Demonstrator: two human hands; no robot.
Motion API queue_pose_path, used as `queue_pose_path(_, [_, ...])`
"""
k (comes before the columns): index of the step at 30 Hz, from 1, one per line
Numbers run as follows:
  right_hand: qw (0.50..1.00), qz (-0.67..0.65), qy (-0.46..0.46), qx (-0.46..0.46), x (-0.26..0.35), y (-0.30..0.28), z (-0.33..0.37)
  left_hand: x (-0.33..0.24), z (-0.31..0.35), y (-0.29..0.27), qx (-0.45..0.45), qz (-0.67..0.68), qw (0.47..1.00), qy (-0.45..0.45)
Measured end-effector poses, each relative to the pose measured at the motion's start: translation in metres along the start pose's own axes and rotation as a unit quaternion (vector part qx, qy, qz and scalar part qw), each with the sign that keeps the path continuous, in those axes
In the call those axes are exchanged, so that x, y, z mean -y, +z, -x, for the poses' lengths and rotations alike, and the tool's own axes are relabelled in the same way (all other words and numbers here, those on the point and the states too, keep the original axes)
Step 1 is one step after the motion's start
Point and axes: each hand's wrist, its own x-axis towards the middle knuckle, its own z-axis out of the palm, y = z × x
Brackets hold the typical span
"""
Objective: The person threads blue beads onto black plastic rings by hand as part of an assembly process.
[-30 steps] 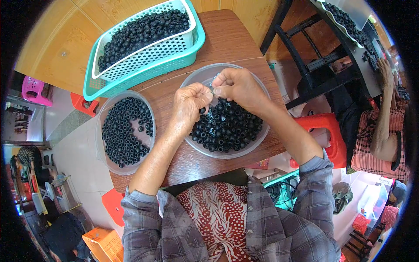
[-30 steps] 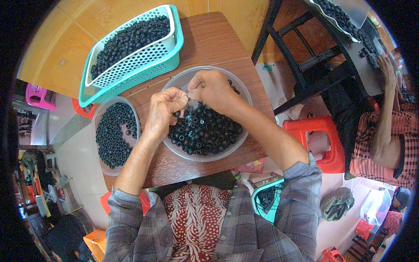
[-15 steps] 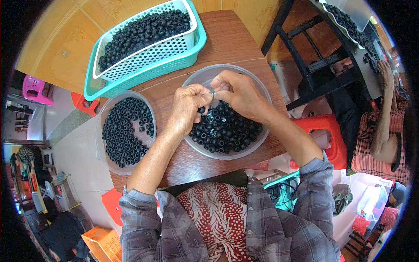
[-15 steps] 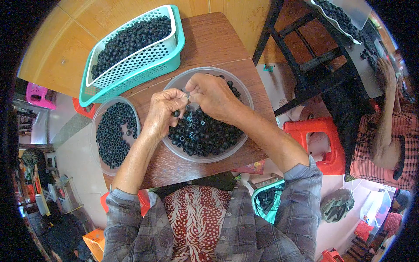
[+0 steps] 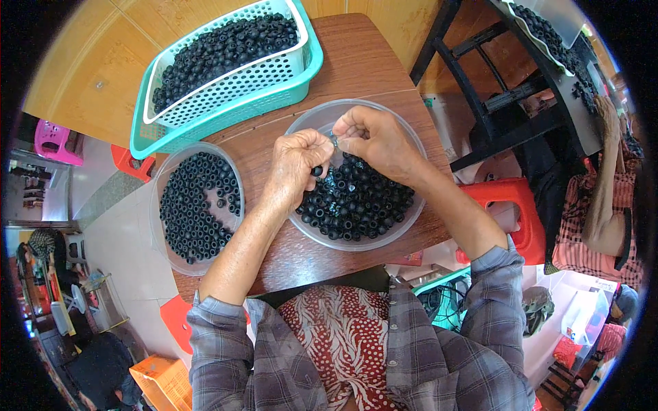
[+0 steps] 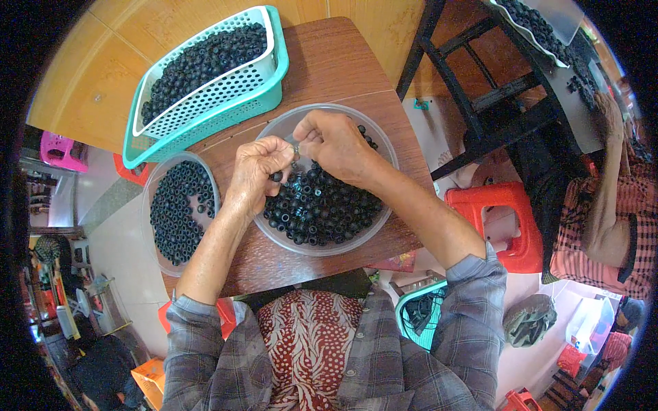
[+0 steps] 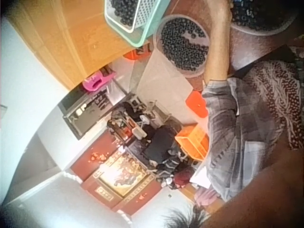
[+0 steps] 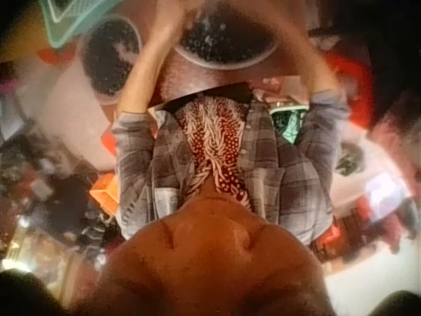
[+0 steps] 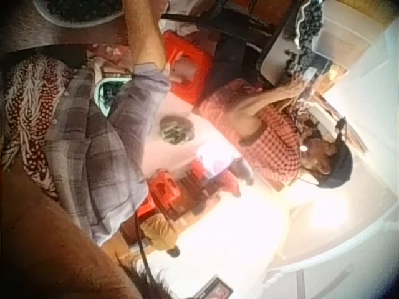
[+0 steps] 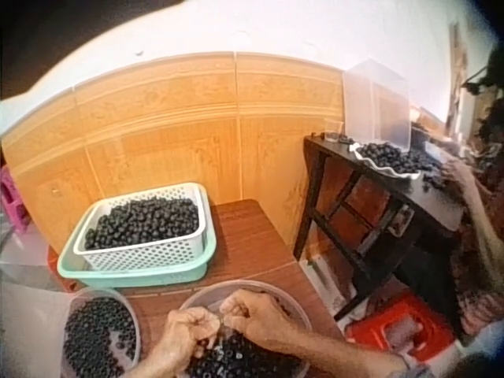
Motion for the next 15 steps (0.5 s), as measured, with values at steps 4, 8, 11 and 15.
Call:
queue_pose_path(4, [0.997,0.062,-0.039,-0.007,0.002,0.004,0.004,0.002,-0.002,-0.006,0.019,0.059,0.998,-0.032])
queue_pose_path(8, [0.983,0.138,-0.12,-0.02,0.005,0.001,0.005,-0.003,-0.003,-0.008,0.044,0.117,0.99,-0.071])
queue_pose_path(11, [0.988,0.112,-0.102,-0.03,0.003,0.0,0.005,0.003,-0.007,-0.012,0.059,0.163,0.981,-0.091])
queue_pose_path(15, [0.998,0.044,-0.041,-0.017,0.006,-0.001,0.001,0.003,-0.007,-0.01,0.043,0.154,0.984,-0.083])
